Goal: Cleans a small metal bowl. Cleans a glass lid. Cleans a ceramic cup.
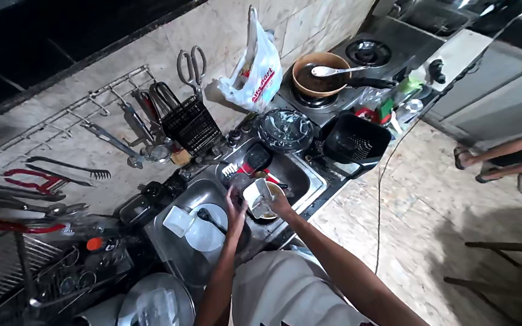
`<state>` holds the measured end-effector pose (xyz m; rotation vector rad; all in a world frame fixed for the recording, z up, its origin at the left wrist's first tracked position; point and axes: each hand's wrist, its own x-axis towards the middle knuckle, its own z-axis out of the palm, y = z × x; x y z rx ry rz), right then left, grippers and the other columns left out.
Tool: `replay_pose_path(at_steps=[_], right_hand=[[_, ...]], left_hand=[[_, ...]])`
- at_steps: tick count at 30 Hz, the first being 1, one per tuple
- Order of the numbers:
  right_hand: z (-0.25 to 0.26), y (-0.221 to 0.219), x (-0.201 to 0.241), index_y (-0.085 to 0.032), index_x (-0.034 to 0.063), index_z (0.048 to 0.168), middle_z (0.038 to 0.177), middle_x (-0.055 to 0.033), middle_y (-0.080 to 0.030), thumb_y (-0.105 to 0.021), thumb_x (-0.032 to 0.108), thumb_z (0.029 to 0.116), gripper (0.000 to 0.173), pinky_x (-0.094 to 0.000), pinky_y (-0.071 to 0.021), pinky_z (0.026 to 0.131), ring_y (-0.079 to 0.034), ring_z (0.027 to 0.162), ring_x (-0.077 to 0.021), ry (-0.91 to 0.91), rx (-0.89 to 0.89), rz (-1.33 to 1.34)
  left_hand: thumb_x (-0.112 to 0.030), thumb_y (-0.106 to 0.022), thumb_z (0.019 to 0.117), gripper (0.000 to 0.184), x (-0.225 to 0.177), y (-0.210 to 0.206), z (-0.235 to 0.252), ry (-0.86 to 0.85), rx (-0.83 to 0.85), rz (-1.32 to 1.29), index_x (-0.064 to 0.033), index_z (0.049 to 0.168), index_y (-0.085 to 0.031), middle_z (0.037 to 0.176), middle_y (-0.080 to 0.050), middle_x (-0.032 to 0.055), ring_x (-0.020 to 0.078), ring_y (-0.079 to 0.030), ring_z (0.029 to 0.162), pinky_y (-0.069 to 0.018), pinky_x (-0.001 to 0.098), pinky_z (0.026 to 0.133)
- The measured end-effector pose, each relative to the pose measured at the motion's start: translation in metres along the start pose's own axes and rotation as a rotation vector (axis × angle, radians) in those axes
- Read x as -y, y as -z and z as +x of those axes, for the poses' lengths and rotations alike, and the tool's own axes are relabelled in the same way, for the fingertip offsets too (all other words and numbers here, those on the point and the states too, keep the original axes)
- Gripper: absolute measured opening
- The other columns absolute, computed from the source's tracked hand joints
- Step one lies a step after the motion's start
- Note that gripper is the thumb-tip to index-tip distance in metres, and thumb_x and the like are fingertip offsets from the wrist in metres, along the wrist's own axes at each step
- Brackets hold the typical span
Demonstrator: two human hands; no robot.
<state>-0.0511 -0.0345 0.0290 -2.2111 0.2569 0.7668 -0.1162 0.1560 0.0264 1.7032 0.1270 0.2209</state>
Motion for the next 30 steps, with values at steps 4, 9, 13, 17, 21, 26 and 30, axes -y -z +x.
replay_pose_path(at_steps=[4,9,13,17,21,26,30], right_hand=[[-0.008,-0.021,0.01,-0.069,-0.0023,0.119,0.122,-0.0243,-0.068,-0.071,0.06,0.0897,0.069,-0.0596,-0.0483,0.103,-0.063,0.118,-0.038,-0.009,0.199,-0.045],[-0.038,-0.047,0.037,-0.068,0.0007,0.122,0.113,-0.0247,-0.071,-0.071,0.049,0.092,0.056,-0.0615,-0.0533,0.096,-0.068,0.11,-0.042,0.074,-0.104,-0.281],[-0.047,-0.076,0.019,-0.051,-0.0038,0.146,0.149,-0.0293,-0.05,-0.057,0.031,0.1036,0.055,-0.0579,-0.0497,0.107,-0.057,0.131,-0.0459,0.466,-0.216,-0.473],[-0.044,-0.084,0.007,-0.058,0.0014,0.142,0.148,-0.0226,-0.054,-0.055,0.023,0.1028,0.045,-0.0561,-0.0471,0.111,-0.056,0.133,-0.0394,0.749,-0.006,-0.442],[-0.053,-0.1,0.001,-0.052,-0.0049,0.142,0.134,-0.0185,-0.063,-0.037,0.02,0.1096,0.044,-0.0375,-0.0499,0.107,-0.061,0.122,-0.0205,0.4,0.206,0.289],[-0.05,-0.102,0.007,-0.041,0.0149,0.15,0.136,-0.0104,-0.062,-0.015,0.063,0.1067,0.07,-0.0512,-0.0515,0.103,-0.06,0.125,-0.0231,0.003,0.385,1.286],[-0.056,-0.108,0.014,-0.04,0.0037,0.151,0.142,-0.0138,-0.059,-0.038,0.045,0.1101,0.058,-0.0426,-0.0515,0.108,-0.059,0.128,-0.0205,0.221,0.312,0.945]], left_hand=[[-0.035,-0.053,0.1015,0.074,0.006,0.009,-0.016,0.442,0.109,-0.541,-0.0055,0.159,-0.018,0.142,-0.052,0.0137,0.0167,-0.057,0.123,-0.0514,0.0385,0.104],[-0.036,-0.056,0.1051,0.075,0.005,0.002,-0.026,0.496,-0.028,-0.517,-0.0216,0.165,-0.012,0.164,-0.034,0.0103,0.022,-0.044,0.144,-0.0422,0.0473,0.116],[-0.046,-0.053,0.1049,0.07,0.013,0.009,-0.024,0.626,-0.195,-0.707,-0.0325,0.164,-0.019,0.163,-0.037,0.0069,0.0262,-0.044,0.145,-0.0421,0.0548,0.115],[-0.048,-0.054,0.1041,0.066,0.018,0.014,-0.027,0.71,-0.248,-0.718,-0.0301,0.162,-0.027,0.159,-0.043,0.0092,0.0269,-0.05,0.138,-0.0478,0.054,0.107],[-0.034,-0.057,0.1055,0.058,0.017,0.009,-0.033,0.576,-0.322,-0.581,-0.0128,0.157,-0.039,0.152,-0.05,0.0155,0.0246,-0.053,0.136,-0.0466,0.0457,0.111],[-0.023,-0.057,0.1049,0.034,0.031,0.007,-0.037,0.393,-0.248,-0.288,-0.0014,0.13,-0.067,0.134,-0.063,0.0181,0.0238,-0.061,0.123,-0.0495,0.0397,0.108],[-0.03,-0.053,0.1068,0.038,0.027,0.008,-0.032,0.43,-0.233,-0.161,-0.004,0.132,-0.066,0.135,-0.063,0.0174,0.0236,-0.062,0.122,-0.0509,0.0406,0.107]])
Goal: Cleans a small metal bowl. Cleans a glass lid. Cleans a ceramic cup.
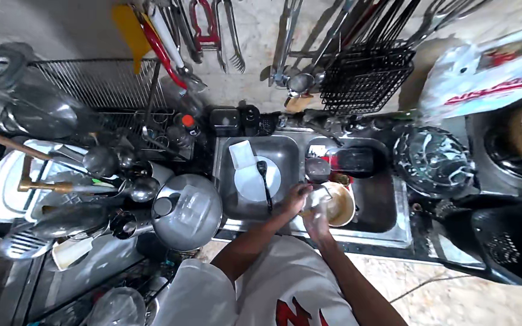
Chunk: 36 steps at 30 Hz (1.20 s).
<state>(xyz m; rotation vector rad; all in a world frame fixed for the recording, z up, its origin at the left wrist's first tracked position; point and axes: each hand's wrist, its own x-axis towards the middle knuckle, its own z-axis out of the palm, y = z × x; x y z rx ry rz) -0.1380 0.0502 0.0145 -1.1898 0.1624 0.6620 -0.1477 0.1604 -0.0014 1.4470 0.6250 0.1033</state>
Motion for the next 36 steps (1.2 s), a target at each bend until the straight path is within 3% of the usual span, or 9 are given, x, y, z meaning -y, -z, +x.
replay_pose_path(at_steps=[2,5,10,16,19,21,25,29,36], right_hand=[[0.002,-0.003,-0.001,-0.046,-0.0049,0.137,0.125,-0.0154,-0.064,-0.063,0.012,0.1009,0.043,-0.0362,-0.0562,0.1,-0.065,0.113,-0.0177,0.037,-0.085,-0.189],[0.013,0.0,0.006,-0.048,-0.0058,0.133,0.12,-0.016,-0.067,-0.066,-0.001,0.0953,0.042,-0.0389,-0.0598,0.093,-0.068,0.107,-0.0195,-0.014,-0.082,-0.184],[0.027,0.007,0.011,-0.056,-0.0013,0.134,0.113,-0.0147,-0.072,-0.067,0.014,0.0988,0.04,-0.045,-0.0615,0.089,-0.071,0.1,-0.0228,-0.203,0.055,-0.104],[0.037,0.005,0.028,-0.054,0.0068,0.138,0.119,-0.0112,-0.071,-0.04,0.028,0.1109,0.037,-0.0453,-0.0594,0.094,-0.069,0.108,-0.0209,-0.279,0.132,0.167],[0.029,-0.002,0.024,-0.048,0.016,0.148,0.135,-0.0056,-0.065,-0.03,0.05,0.1109,0.054,-0.0458,-0.0544,0.104,-0.063,0.123,-0.0174,-0.254,0.005,0.074],[0.022,-0.003,0.022,-0.04,0.0157,0.156,0.149,-0.0066,-0.055,-0.028,0.048,0.112,0.056,-0.0468,-0.0491,0.111,-0.054,0.135,-0.0185,-0.23,-0.13,-0.142],[0.036,-0.003,0.016,-0.059,0.0019,0.136,0.128,-0.0167,-0.066,-0.044,0.041,0.1105,0.049,-0.0456,-0.0566,0.099,-0.066,0.116,-0.0235,-0.134,-0.349,-0.35],[0.041,-0.017,0.014,-0.049,0.0056,0.148,0.14,-0.0124,-0.062,-0.036,0.047,0.1107,0.058,-0.0391,-0.0529,0.105,-0.061,0.125,-0.0168,-0.015,-0.226,-0.301],[0.044,-0.013,0.001,-0.046,-0.0065,0.144,0.138,-0.0217,-0.058,-0.053,0.019,0.1068,0.046,-0.0344,-0.0479,0.111,-0.057,0.128,-0.0209,0.324,-0.201,-0.504]], left_hand=[[-0.027,-0.042,0.1107,0.042,-0.002,0.0,-0.002,0.049,0.024,-0.063,-0.0014,0.139,-0.059,0.14,-0.059,0.0202,0.0259,-0.061,0.123,-0.0503,0.0423,0.105],[-0.033,-0.034,0.1126,0.048,0.002,0.008,0.002,0.24,0.132,-0.235,-0.005,0.149,-0.049,0.144,-0.056,0.0175,0.0243,-0.057,0.127,-0.0479,0.0431,0.106],[-0.063,-0.046,0.101,0.059,0.025,0.026,0.008,0.654,0.253,-0.566,-0.0136,0.13,-0.059,0.105,-0.069,0.0079,0.0213,-0.068,0.092,-0.0581,0.0431,0.079],[-0.064,-0.053,0.0979,0.064,0.025,0.037,0.006,0.664,0.213,-0.604,-0.0149,0.138,-0.057,0.124,-0.068,0.0118,0.0268,-0.066,0.112,-0.0561,0.0509,0.093],[-0.058,-0.054,0.0998,0.059,0.004,0.041,0.001,0.644,0.2,-0.661,-0.0151,0.139,-0.057,0.123,-0.069,0.0116,0.0263,-0.067,0.112,-0.0567,0.0499,0.093],[-0.054,-0.058,0.0992,0.056,-0.009,0.038,-0.003,0.63,0.151,-0.627,-0.0151,0.139,-0.058,0.122,-0.069,0.0111,0.025,-0.068,0.11,-0.0573,0.0483,0.092],[-0.041,-0.064,0.1009,0.049,-0.014,0.035,-0.005,0.384,0.032,-0.443,-0.0034,0.132,-0.06,0.116,-0.07,0.0151,0.023,-0.07,0.102,-0.0588,0.0437,0.09],[-0.025,-0.075,0.094,0.051,-0.028,0.028,-0.008,0.041,-0.01,-0.18,0.0046,0.133,-0.059,0.122,-0.07,0.0164,0.0189,-0.069,0.112,-0.0564,0.0386,0.102],[-0.027,-0.045,0.1098,0.044,-0.035,0.018,0.002,-0.145,0.017,0.236,0.0061,0.136,-0.057,0.127,-0.067,0.0213,0.0236,-0.064,0.123,-0.048,0.041,0.111]])
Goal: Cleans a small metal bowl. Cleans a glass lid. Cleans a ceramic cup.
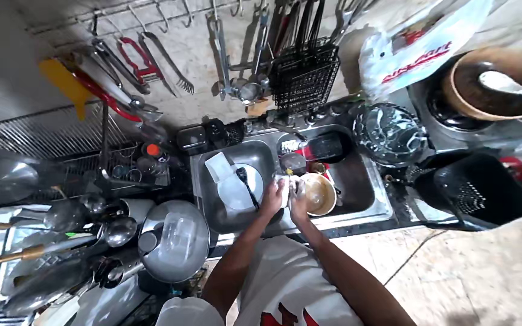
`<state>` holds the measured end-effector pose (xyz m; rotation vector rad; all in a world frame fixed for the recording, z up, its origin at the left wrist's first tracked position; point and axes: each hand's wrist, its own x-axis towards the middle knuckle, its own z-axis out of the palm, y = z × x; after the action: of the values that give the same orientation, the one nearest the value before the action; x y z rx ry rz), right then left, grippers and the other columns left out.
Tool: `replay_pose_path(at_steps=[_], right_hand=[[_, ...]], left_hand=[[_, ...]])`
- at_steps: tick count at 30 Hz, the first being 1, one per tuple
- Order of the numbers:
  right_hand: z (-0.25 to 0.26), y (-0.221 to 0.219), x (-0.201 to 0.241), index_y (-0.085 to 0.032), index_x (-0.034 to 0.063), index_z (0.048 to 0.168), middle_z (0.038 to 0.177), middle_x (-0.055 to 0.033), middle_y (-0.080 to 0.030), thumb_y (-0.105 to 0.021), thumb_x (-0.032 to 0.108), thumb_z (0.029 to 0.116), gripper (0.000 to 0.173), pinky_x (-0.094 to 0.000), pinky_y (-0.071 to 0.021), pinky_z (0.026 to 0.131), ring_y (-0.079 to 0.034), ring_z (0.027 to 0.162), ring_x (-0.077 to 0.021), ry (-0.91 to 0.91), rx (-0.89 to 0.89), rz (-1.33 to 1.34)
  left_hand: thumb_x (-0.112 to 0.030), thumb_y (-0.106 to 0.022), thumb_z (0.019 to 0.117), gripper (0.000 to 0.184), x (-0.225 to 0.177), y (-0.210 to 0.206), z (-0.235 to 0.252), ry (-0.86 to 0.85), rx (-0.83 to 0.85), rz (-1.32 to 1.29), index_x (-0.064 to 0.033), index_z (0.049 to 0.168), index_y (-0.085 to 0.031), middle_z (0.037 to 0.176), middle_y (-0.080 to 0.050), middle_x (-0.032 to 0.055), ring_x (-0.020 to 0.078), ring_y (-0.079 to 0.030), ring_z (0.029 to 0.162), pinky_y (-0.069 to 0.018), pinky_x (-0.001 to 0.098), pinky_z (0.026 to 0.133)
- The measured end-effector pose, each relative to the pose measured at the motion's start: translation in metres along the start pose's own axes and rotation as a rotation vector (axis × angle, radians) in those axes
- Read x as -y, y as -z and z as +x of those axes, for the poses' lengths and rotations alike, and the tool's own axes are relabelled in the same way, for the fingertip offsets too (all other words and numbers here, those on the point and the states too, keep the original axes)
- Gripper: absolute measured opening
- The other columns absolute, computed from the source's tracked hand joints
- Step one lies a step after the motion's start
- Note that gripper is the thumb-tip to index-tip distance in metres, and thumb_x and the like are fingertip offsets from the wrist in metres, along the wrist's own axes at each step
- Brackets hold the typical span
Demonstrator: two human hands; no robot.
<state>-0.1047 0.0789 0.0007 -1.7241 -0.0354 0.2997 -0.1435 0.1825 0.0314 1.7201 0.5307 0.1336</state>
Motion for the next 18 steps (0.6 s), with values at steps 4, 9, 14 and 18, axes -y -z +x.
replay_pose_path(at_steps=[4,9,14,18], right_hand=[[-0.007,0.006,0.018,-0.062,-0.003,0.134,0.141,-0.0191,-0.06,-0.059,0.023,0.1028,0.041,-0.041,-0.0478,0.113,-0.057,0.133,-0.0255,0.2,0.161,-0.313],[-0.021,0.005,0.027,-0.073,0.0113,0.125,0.133,-0.0093,-0.069,-0.058,0.027,0.1027,0.031,-0.048,-0.052,0.108,-0.065,0.124,-0.027,0.444,0.396,-0.677],[-0.026,0.023,0.034,-0.076,0.0148,0.115,0.124,-0.0038,-0.072,-0.07,0.029,0.097,0.023,-0.0392,-0.0494,0.111,-0.063,0.124,-0.0174,0.387,0.567,-0.434],[-0.017,0.046,0.026,-0.074,0.0147,0.117,0.12,-0.0059,-0.072,-0.07,0.031,0.097,0.026,-0.0397,-0.0543,0.104,-0.067,0.113,-0.0166,0.134,0.48,-0.419]], left_hand=[[-0.028,-0.031,0.113,0.051,0.008,-0.002,0.002,0.124,-0.038,-0.06,0.0091,0.14,-0.053,0.138,-0.059,0.0275,0.0307,-0.056,0.132,-0.0419,0.0447,0.116],[-0.056,-0.015,0.1091,0.072,0.013,0.006,0.01,0.331,-0.141,-0.423,-0.0037,0.15,-0.043,0.142,-0.057,0.0191,0.0229,-0.058,0.127,-0.0498,0.0433,0.106],[-0.019,-0.068,0.0983,0.044,0.033,0.042,0.024,0.263,-0.162,-0.267,0.0003,0.136,-0.055,0.12,-0.067,0.0187,0.0236,-0.067,0.105,-0.0572,0.0424,0.092],[-0.026,-0.067,0.0981,0.051,0.037,0.092,0.047,0.285,-0.276,0.298,-0.0024,0.141,-0.051,0.12,-0.068,0.0222,0.0345,-0.067,0.111,-0.0544,0.0546,0.097]])
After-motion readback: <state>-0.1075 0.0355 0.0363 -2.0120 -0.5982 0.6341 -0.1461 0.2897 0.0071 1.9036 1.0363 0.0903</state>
